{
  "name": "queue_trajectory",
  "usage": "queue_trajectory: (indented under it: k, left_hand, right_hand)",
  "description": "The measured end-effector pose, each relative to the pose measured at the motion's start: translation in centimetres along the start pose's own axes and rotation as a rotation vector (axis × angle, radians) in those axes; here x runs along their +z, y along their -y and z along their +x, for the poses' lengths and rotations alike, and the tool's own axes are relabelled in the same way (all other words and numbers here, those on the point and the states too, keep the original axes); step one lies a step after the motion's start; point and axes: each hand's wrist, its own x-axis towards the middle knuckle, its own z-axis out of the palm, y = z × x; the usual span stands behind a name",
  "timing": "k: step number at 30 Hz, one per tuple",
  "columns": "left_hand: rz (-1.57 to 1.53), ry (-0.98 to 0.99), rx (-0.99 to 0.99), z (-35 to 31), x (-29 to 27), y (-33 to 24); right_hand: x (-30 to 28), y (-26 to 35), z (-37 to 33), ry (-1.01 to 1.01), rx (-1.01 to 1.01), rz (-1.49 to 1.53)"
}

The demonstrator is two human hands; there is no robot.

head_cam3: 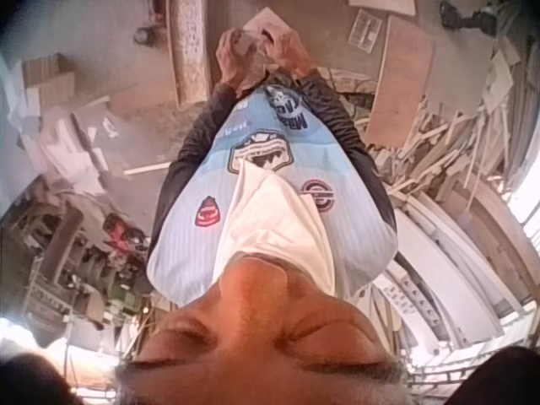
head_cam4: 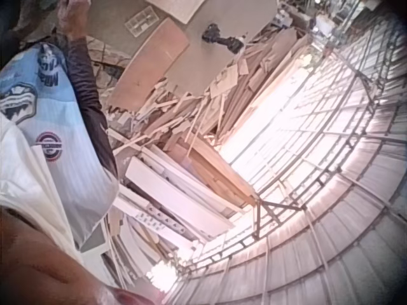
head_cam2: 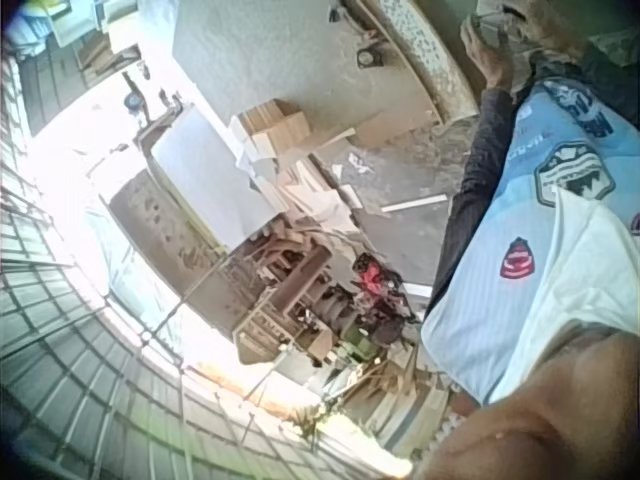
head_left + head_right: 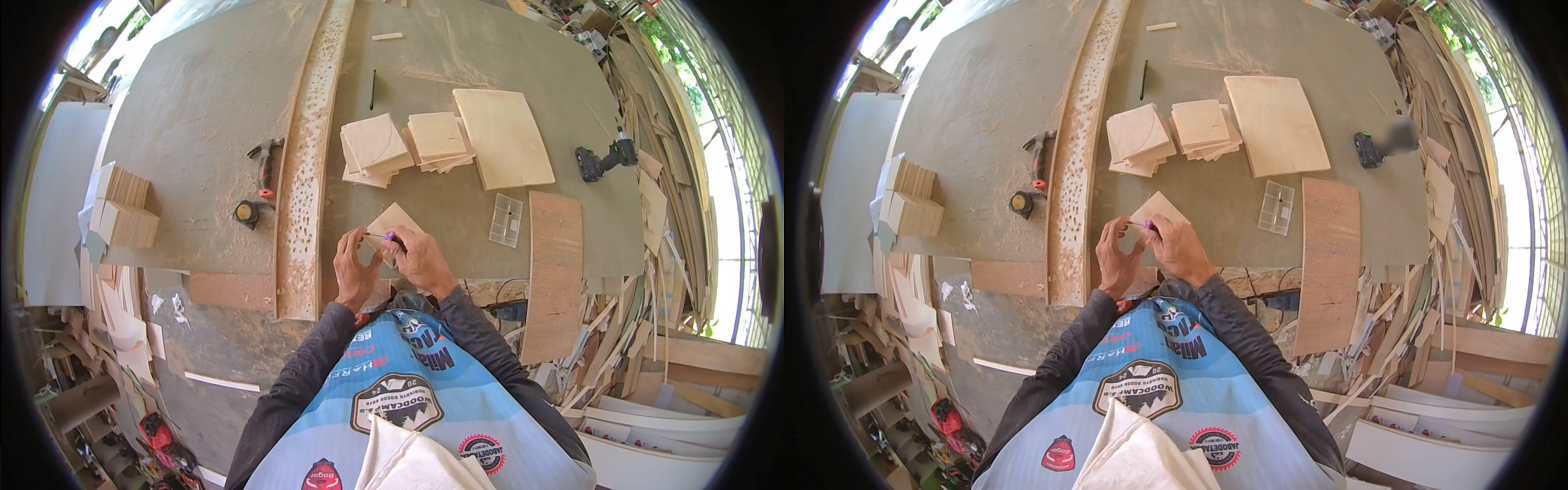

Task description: The person marks curved lines on square wooden blocks using a compass and a pencil, picking up the blocks individually from a stack and placing them aside on a workbench.

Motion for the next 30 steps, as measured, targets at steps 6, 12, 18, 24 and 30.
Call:
queue_trajectory:
  k: [6, 12, 18, 24, 30]
  left_hand:
    - [-0.008, -0.01, 0.007, -0.2, 0.6, -0.1]
    - [-0.007, -0.009, 0.014, -0.1, 0.3, -0.1]
    - [-0.004, -0.006, 0.013, 0.0, 0.1, 0.0]
    - [-0.003, -0.023, 0.021, 0.0, 0.1, 0.1]
    - [-0.013, -0.058, 0.019, -0.1, 0.3, -0.1]
  right_hand:
    - [-0.4, -0.2, -0.4, -0.002, 0.0, -0.001]
    - [-0.1, -0.1, -0.4, -0.001, 0.004, 0.018]
    - [0.1, -0.7, -0.1, -0.004, -0.017, -0.03]
    - [-1.3, -1.4, 2.1, 0.033, -0.097, -0.122]
    - [-3.0, -0.9, 5.1, 0.143, -0.182, -0.262]
